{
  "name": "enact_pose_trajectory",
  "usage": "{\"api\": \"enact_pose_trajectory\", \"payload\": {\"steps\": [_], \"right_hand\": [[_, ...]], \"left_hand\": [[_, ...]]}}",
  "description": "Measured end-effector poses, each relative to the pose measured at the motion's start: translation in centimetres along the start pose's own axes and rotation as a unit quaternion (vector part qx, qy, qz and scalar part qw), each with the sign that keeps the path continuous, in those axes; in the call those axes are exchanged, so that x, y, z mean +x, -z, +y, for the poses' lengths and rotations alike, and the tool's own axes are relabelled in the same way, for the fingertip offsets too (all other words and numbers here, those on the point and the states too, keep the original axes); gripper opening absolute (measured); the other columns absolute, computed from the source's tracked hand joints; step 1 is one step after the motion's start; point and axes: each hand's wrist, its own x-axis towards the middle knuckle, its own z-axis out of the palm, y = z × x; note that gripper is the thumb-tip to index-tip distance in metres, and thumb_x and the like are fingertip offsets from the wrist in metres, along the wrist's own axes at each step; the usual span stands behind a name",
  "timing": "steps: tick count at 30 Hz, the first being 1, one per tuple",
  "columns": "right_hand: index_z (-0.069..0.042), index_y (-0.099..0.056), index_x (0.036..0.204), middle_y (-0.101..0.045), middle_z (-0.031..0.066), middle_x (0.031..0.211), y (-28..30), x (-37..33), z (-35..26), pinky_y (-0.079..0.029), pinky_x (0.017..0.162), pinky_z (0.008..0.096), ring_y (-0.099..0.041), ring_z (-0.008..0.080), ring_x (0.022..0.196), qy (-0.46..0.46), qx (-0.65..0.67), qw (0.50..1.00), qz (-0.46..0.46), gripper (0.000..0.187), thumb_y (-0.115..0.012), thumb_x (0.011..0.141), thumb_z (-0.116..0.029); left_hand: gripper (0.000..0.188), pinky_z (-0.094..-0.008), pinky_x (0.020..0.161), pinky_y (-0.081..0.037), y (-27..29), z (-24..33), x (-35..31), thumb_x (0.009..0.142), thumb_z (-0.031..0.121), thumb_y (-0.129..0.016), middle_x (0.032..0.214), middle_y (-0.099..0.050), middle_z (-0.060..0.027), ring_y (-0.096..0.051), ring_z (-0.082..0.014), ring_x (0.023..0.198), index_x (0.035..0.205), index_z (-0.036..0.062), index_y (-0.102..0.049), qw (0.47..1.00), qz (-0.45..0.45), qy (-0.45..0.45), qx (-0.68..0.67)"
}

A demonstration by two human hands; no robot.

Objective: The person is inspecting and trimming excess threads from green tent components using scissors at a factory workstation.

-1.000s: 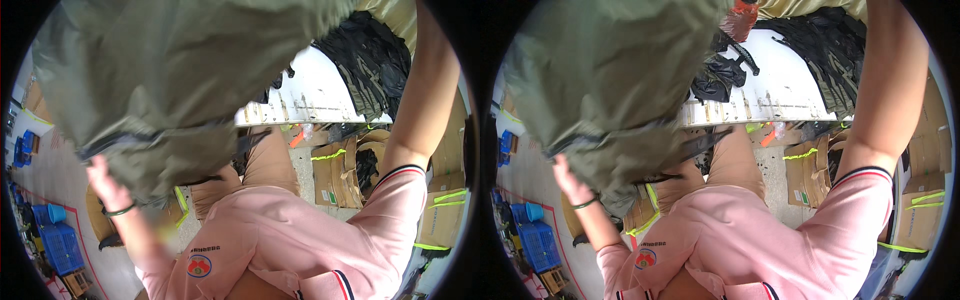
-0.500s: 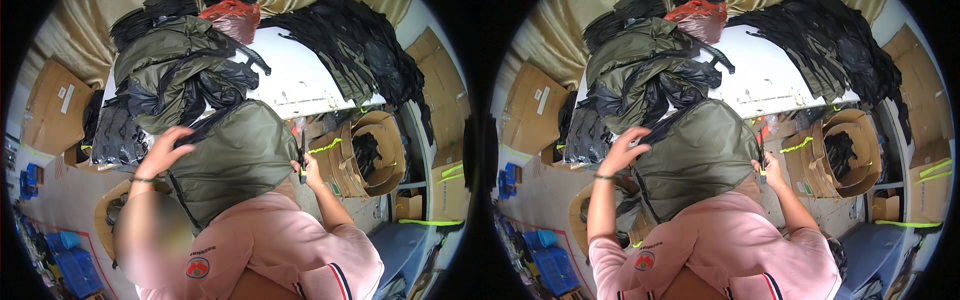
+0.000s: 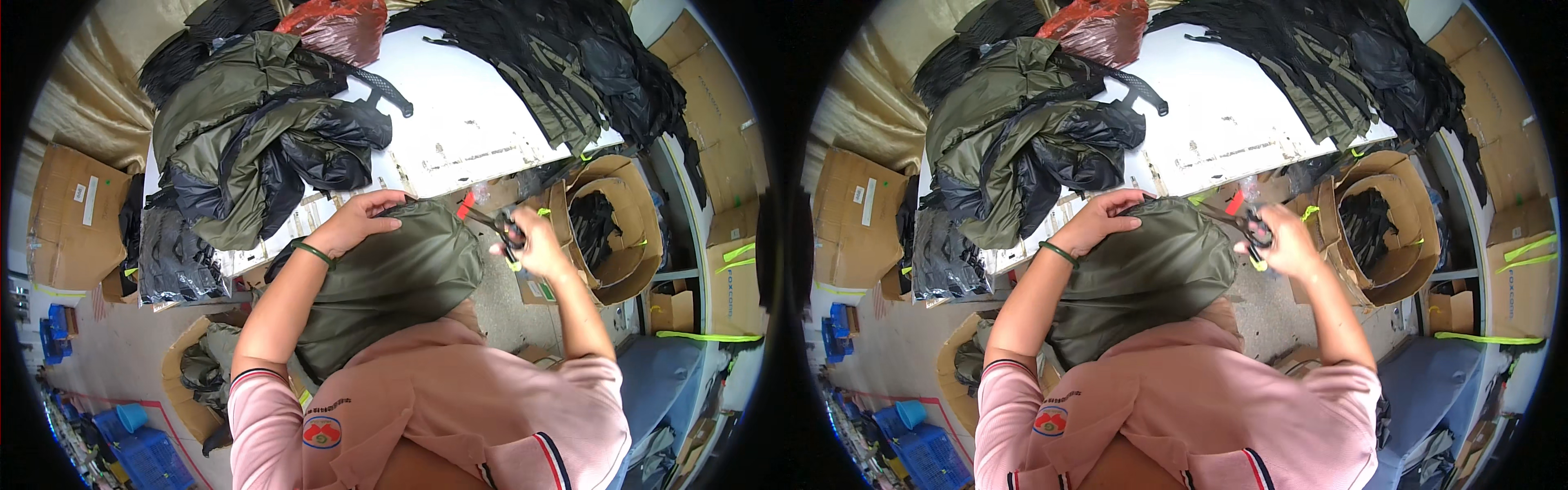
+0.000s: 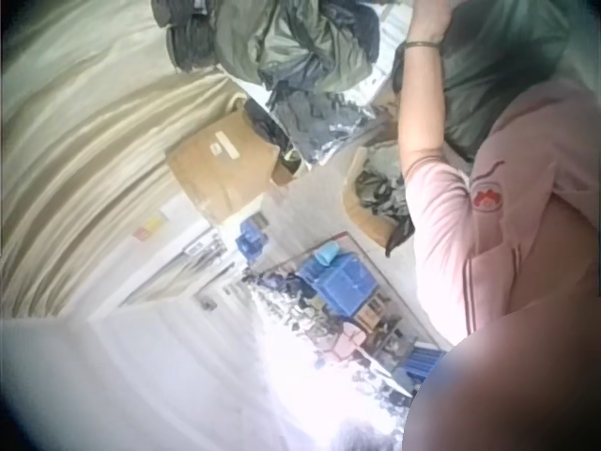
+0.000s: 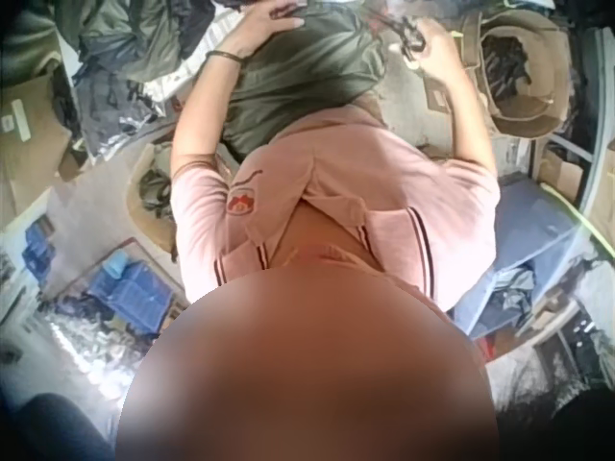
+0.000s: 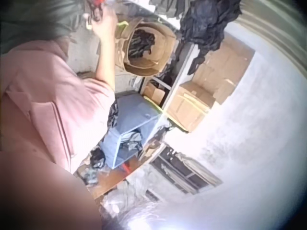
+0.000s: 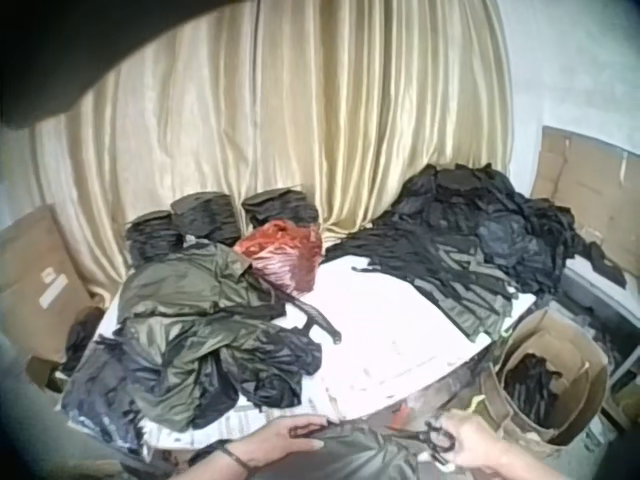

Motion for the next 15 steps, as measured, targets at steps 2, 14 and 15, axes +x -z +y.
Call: {"api": "enact_pose_trajectory", "payload": {"steps": [2, 14, 15], "right_hand": [[-0.003, -0.053, 0.078, -0.054, 0.012, 0.075, 1.8, 3.1, -0.9, -0.046, 0.066, 0.0411, -0.056, 0.0311, 0.074, 0.081, -0.057, 0.995, -0.022, 0.049, -0.086, 0.061, -0.036], [-0.001, -0.052, 0.073, -0.054, 0.0138, 0.073, 3.1, 10.2, -3.4, -0.045, 0.068, 0.0441, -0.055, 0.0362, 0.078, 0.168, -0.126, 0.959, -0.191, 0.049, -0.084, 0.059, -0.035], [-0.001, -0.052, 0.073, -0.054, 0.0138, 0.073, 3.0, 10.3, -3.4, -0.045, 0.068, 0.0441, -0.055, 0.0362, 0.078, 0.175, -0.122, 0.958, -0.194, 0.049, -0.084, 0.059, -0.035]], "left_hand": [[0.045, -0.0269, 0.1, -0.042, -0.6, 0.0, -0.4, 0.082, -0.007, -0.065, 0.125, -0.058, -0.0013, -0.052, -0.0113, 0.116, 0.125, 0.0036, -0.058, 0.999, -0.016, -0.006, -0.035], [0.04, -0.0246, 0.096, -0.042, -1.2, -0.4, -1.2, 0.082, -0.005, -0.064, 0.109, -0.057, 0.0008, -0.052, -0.0098, 0.106, 0.119, 0.0059, -0.056, 0.999, -0.029, -0.01, -0.034], [0.039, -0.0246, 0.096, -0.041, -1.2, -0.4, -1.2, 0.081, -0.004, -0.065, 0.108, -0.056, 0.0011, -0.052, -0.0095, 0.106, 0.118, 0.0059, -0.056, 0.999, -0.027, -0.014, -0.04]]}}
